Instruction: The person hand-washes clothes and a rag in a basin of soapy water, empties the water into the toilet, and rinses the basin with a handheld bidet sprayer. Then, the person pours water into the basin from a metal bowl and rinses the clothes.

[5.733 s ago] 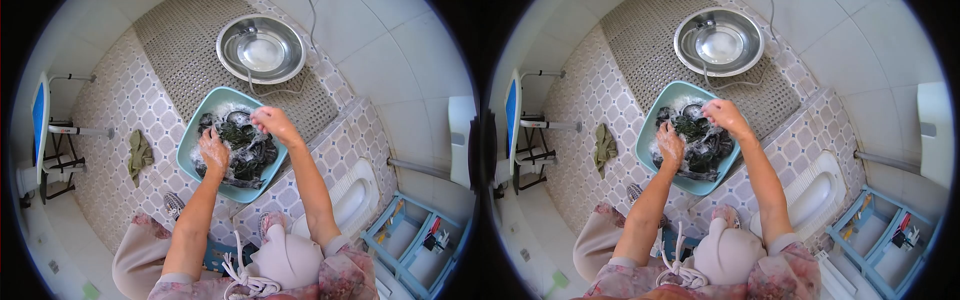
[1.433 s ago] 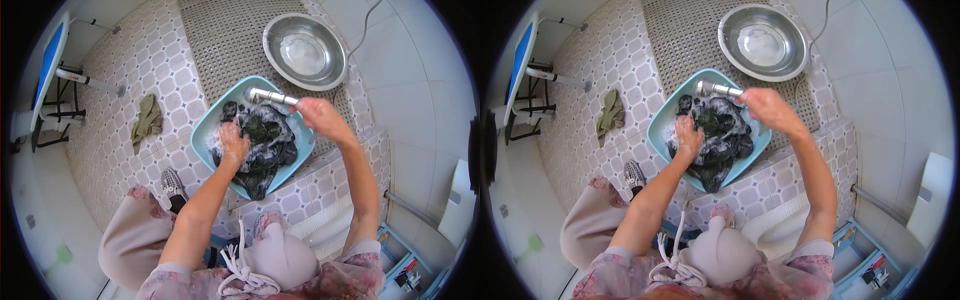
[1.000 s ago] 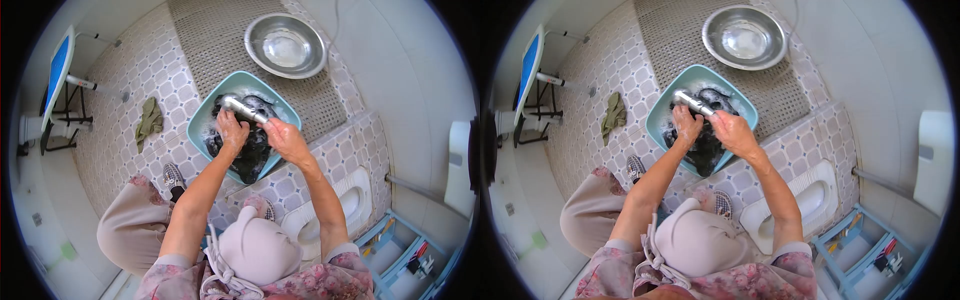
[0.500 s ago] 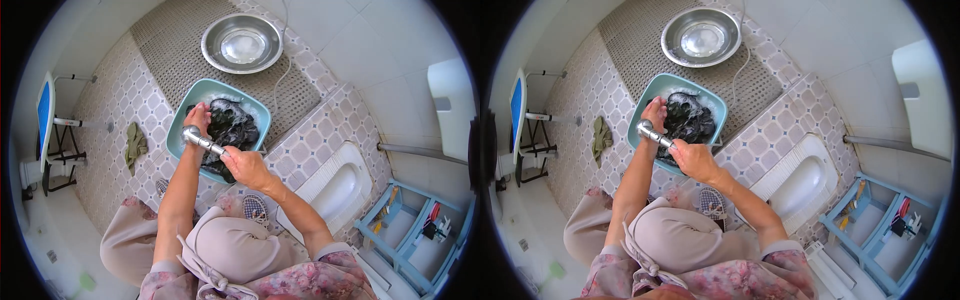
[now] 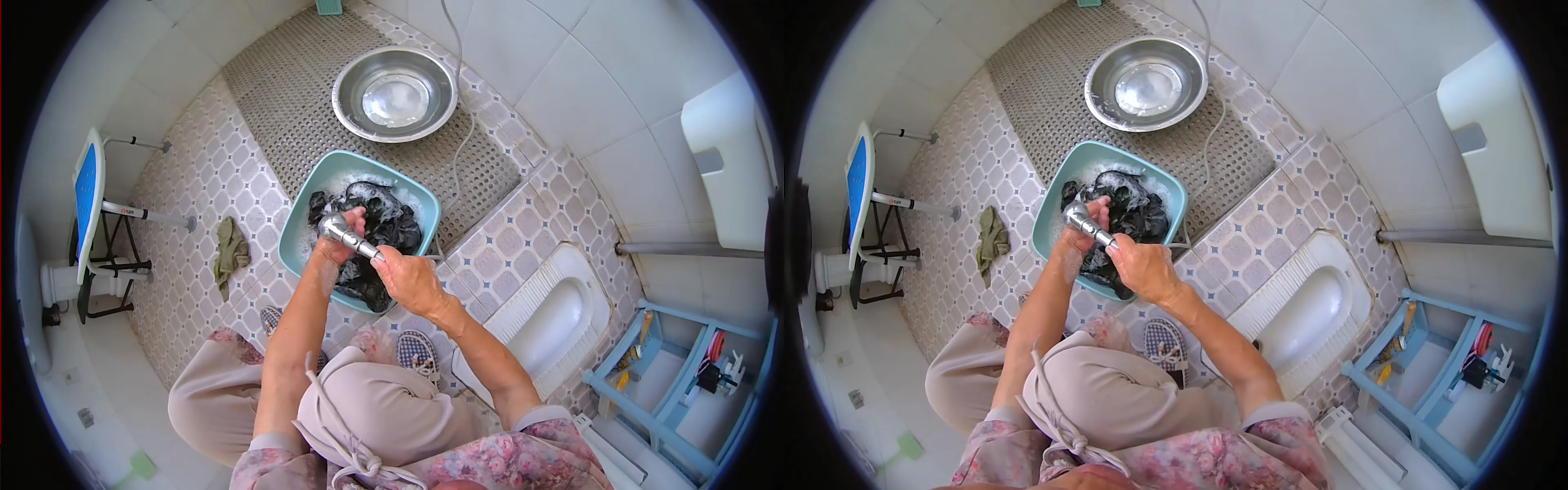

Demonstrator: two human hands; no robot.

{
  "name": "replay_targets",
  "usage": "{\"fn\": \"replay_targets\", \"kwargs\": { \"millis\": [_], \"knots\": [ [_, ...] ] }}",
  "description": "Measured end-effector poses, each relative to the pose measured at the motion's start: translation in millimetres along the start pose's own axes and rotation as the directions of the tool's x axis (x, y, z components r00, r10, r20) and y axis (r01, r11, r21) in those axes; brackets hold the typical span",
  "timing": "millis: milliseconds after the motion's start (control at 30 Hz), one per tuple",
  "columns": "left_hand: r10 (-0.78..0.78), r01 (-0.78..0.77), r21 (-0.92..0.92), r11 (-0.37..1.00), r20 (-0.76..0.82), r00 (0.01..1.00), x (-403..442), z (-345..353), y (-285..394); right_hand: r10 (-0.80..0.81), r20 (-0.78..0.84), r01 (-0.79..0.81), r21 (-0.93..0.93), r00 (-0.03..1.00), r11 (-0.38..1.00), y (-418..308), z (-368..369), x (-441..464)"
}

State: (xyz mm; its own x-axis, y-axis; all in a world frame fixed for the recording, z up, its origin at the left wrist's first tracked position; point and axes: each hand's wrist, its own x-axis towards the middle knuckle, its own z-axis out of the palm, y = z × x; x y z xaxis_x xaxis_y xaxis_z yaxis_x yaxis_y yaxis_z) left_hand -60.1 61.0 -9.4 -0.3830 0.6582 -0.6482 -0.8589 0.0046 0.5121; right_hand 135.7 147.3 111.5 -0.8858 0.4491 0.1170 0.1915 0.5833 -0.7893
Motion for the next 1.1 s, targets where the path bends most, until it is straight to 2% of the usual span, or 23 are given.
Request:
{"fn": "replay_targets", "kwargs": {
  "millis": [33,67,167,200,300,333,367,433,467,500,567,667,767,800,833,867,900,933,1033,1067,1100],
  "knots": [
    [-0.015,0.014,0.044,0.999,0.016,1.0,4,-6,-6,-0.001,-0.011,0.002,0.008,1.0,1.0,1,1,1],
    [-0.069,0.065,0.041,0.997,0.103,0.992,7,-15,-8,-0.001,-0.022,0.001,0.015,1.0,1.0,1,1,1],
    [-0.059,0.064,-0.054,0.996,0.1,0.993,7,-22,-14,-0.008,0.022,0.007,0.037,1.0,0.999,-2,-5,2],
    [-0.067,0.068,-0.094,0.993,0.015,0.998,5,-16,-12,-0.026,0.03,0.025,0.048,0.999,0.999,-2,-5,2],
    [-0.005,0.009,0.057,0.998,-0.065,0.998,-2,-1,-9,-0.08,0.047,0.076,0.093,0.996,0.993,-3,-3,0],
    [-0.002,0.001,0.039,0.999,0.032,0.999,-2,-1,-7,-0.101,0.049,0.095,0.113,0.994,0.989,-3,-2,0],
    [0.009,-0.007,-0.047,0.999,0.041,0.999,-1,1,-9,-0.117,0.056,0.109,0.135,0.992,0.985,-4,-1,-2],
    [0.0,0.001,-0.077,0.997,0.004,1.0,2,1,-5,-0.144,0.069,0.133,0.147,0.987,0.98,-9,-5,-3],
    [0.005,0.002,-0.14,0.99,0.049,0.999,8,-6,-6,-0.158,0.073,0.146,0.15,0.985,0.978,-10,-9,-3],
    [-0.057,0.066,-0.133,0.989,0.07,0.996,6,-5,-1,-0.159,0.097,0.143,0.152,0.983,0.978,-10,-10,-5],
    [-0.224,0.26,-0.152,0.954,0.219,0.95,-5,-3,7,-0.169,0.132,0.149,0.15,0.977,0.977,-10,-12,-6],
    [-0.011,0.012,0.023,1.0,-0.025,1.0,-14,15,3,-0.112,0.131,0.096,0.122,0.985,0.988,-5,-14,-6],
    [0.277,-0.23,0.269,0.935,-0.15,0.949,-5,13,6,0.006,0.076,-0.015,0.116,0.997,0.993,2,-17,-7],
    [0.475,-0.361,0.451,0.816,-0.169,0.863,-3,17,8,0.052,0.051,-0.057,0.115,0.997,0.992,6,-20,-7],
    [0.584,-0.411,0.594,0.692,-0.127,0.802,-4,16,11,0.07,0.033,-0.073,0.109,0.997,0.991,10,-22,-7],
    [0.737,-0.469,0.775,0.424,0.006,0.676,-5,17,15,0.088,0.013,-0.089,0.101,0.996,0.991,14,-26,-7],
    [0.823,-0.464,0.879,0.113,0.178,0.539,-3,16,18,0.105,-0.006,-0.104,0.093,0.994,0.99,19,-29,-7],
    [0.756,-0.317,0.933,-0.168,0.329,0.566,-3,8,27,0.121,-0.025,-0.117,0.11,0.992,0.987,23,-32,-7],
    [0.681,-0.019,0.928,-0.373,0.287,0.674,6,1,24,0.225,-0.014,-0.219,0.178,0.974,0.959,29,-39,-8],
    [0.562,0.033,0.954,-0.297,0.147,0.814,17,-11,22,0.232,-0.031,-0.223,0.186,0.972,0.957,35,-37,-9],
    [0.571,0.05,0.964,-0.263,0.113,0.813,18,-16,15,0.264,-0.021,-0.253,0.218,0.964,0.942,36,-37,-9]
  ]
}}
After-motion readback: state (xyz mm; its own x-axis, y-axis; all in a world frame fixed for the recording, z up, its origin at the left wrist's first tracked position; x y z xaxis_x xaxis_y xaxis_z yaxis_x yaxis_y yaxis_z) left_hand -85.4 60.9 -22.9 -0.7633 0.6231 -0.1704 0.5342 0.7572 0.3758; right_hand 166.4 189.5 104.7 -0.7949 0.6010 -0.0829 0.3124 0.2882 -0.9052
